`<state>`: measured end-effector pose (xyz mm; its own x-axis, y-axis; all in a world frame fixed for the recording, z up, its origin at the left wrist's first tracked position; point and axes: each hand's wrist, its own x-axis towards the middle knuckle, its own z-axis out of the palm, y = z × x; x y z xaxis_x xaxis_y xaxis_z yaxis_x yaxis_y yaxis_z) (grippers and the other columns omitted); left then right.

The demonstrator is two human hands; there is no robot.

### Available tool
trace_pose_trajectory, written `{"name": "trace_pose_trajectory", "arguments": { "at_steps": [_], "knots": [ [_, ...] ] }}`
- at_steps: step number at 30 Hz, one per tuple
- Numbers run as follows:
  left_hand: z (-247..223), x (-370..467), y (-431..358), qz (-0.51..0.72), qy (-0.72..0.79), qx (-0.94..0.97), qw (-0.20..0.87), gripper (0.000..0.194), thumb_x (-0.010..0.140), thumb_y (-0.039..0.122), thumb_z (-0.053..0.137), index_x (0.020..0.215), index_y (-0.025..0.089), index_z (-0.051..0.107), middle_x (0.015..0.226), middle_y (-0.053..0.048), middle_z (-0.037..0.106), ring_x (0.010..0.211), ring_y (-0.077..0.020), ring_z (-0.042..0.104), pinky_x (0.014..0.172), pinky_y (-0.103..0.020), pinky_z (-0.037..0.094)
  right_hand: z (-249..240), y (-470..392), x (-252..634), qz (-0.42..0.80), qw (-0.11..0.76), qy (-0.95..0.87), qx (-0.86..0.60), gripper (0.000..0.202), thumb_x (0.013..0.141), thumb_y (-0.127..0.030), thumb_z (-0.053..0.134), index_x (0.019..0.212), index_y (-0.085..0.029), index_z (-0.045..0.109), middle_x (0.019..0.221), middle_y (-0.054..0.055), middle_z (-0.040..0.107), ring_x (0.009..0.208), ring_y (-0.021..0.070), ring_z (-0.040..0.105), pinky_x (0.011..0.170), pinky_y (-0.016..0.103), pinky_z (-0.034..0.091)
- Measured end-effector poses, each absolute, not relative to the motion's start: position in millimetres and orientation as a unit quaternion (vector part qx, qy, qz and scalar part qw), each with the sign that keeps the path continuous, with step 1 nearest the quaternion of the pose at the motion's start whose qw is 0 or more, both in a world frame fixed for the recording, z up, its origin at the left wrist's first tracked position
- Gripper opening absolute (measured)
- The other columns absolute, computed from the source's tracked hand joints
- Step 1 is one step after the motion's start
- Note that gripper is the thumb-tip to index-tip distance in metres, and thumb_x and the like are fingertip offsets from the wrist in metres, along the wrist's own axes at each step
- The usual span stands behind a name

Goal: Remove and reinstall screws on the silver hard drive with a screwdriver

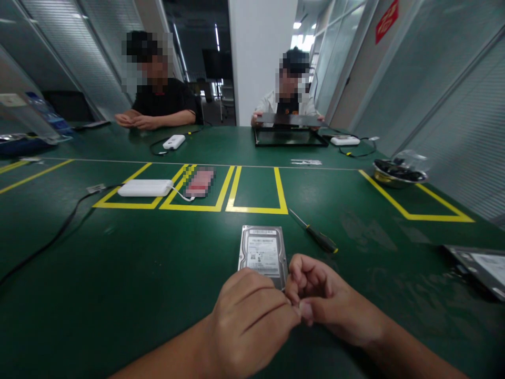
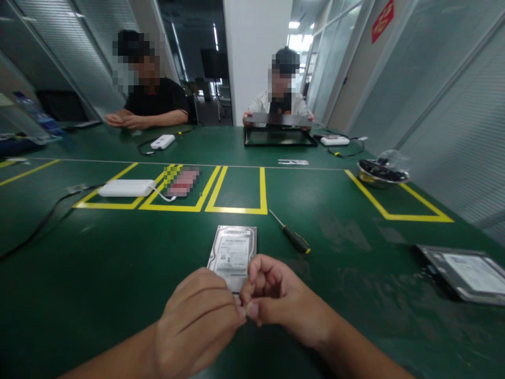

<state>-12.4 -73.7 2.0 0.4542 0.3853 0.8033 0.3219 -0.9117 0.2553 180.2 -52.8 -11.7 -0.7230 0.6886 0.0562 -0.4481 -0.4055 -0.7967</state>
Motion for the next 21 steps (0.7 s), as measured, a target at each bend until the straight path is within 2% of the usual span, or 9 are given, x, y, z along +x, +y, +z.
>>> {"name": "trace_pose_trajectory", "arguments": {
  "at_steps": [9, 16, 21],
  "knots": [
    [-0.8, -16.1, -74.4, 0.45, 0.228, 0.864, 0.0, 0.012, 0.086, 0.006, 0.064, 0.096, 0.01, 0.068, 0.086, -0.003, 0.071, 0.079, -0.0174, 0.057, 0.071, -0.033, 0.044, -11.9, -51.3, 183.0, 0.798, 0.357, -0.441, -0.201, 0.041, 0.08, -0.015, 0.079, 0.091, -0.017, 0.039, 0.082, -0.002, 0.058, 0.071, 0.0058, 0.052, 0.066, 0.017, 0.04],
    [-5.6, -17.7, -74.8, 0.439, 0.254, 0.86, -0.06, 0.013, 0.086, 0.008, 0.062, 0.095, 0.013, 0.069, 0.086, -0.003, 0.071, 0.084, -0.0207, 0.056, 0.074, -0.037, 0.041, -9.4, -52.5, 183.0, 0.785, 0.365, -0.45, -0.22, 0.041, 0.079, -0.017, 0.079, 0.088, -0.017, 0.039, 0.083, -0.001, 0.058, 0.073, 0.0067, 0.052, 0.068, 0.018, 0.041],
    [-1.8, -15.6, -73.8, 0.439, 0.259, 0.859, -0.056, 0.009, 0.086, 0.009, 0.061, 0.092, 0.012, 0.068, 0.081, -0.004, 0.069, 0.08, -0.0203, 0.055, 0.072, -0.037, 0.041, -10.6, -54.1, 182.3, 0.774, 0.373, -0.461, -0.22, 0.038, 0.08, -0.016, 0.078, 0.088, -0.016, 0.041, 0.085, 0.0, 0.058, 0.075, 0.0074, 0.053, 0.069, 0.019, 0.042]
  ]
}}
